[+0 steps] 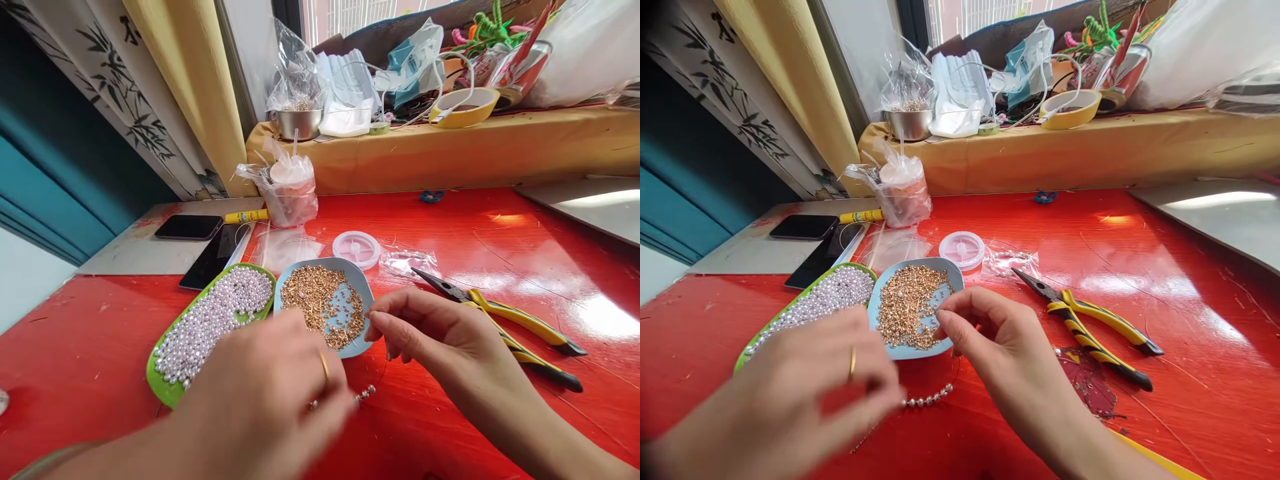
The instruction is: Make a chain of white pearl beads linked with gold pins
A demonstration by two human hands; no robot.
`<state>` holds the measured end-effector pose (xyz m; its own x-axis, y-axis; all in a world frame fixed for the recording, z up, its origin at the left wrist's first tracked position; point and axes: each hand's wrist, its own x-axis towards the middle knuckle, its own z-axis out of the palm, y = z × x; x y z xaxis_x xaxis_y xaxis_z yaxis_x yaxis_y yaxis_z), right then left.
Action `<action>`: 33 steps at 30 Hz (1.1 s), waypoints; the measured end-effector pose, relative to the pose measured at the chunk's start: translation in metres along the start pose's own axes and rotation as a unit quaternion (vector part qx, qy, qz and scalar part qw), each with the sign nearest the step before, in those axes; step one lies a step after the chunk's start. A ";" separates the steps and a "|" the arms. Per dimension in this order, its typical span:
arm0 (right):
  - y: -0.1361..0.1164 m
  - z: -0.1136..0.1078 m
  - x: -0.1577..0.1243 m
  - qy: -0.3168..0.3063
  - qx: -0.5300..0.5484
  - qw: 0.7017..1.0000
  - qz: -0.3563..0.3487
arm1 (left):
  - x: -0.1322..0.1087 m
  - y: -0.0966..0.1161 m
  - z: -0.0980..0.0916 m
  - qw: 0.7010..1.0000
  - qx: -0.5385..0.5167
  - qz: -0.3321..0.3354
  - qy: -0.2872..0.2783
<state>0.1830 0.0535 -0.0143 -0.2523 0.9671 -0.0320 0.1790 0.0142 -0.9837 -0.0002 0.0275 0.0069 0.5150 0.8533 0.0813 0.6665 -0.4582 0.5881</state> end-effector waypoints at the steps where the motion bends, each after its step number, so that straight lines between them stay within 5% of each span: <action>1: 0.000 0.000 0.000 -0.003 -0.002 1.000 -0.001 | 0.009 -0.007 -0.001 0.998 0.042 -0.035 0.033; 7: 0.002 0.002 0.001 -0.012 -0.023 1.000 0.017 | 0.038 -0.034 0.006 0.987 0.132 -0.089 -0.023; 22: 0.003 0.004 -0.002 -0.025 -0.006 1.000 0.003 | 0.041 -0.043 0.018 0.988 0.135 -0.052 -0.043; 27: 0.000 0.004 -0.007 -0.038 0.009 0.999 -0.004 | 0.037 -0.035 0.011 0.984 -0.128 -0.125 0.020; 30: -0.005 0.005 -0.012 -0.043 0.012 0.999 -0.007 | 0.033 -0.026 0.007 0.925 -0.355 -0.129 0.043; 33: -0.010 0.007 -0.016 -0.040 0.006 0.999 -0.016 | 0.029 -0.021 0.006 0.874 -0.462 -0.130 0.067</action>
<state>0.1787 0.0359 -0.0050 -0.3329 0.9429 -0.0136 0.1589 0.0419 -0.9864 0.0043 0.0603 -0.0078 0.3018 0.9486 -0.0954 -0.0012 0.1004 0.9949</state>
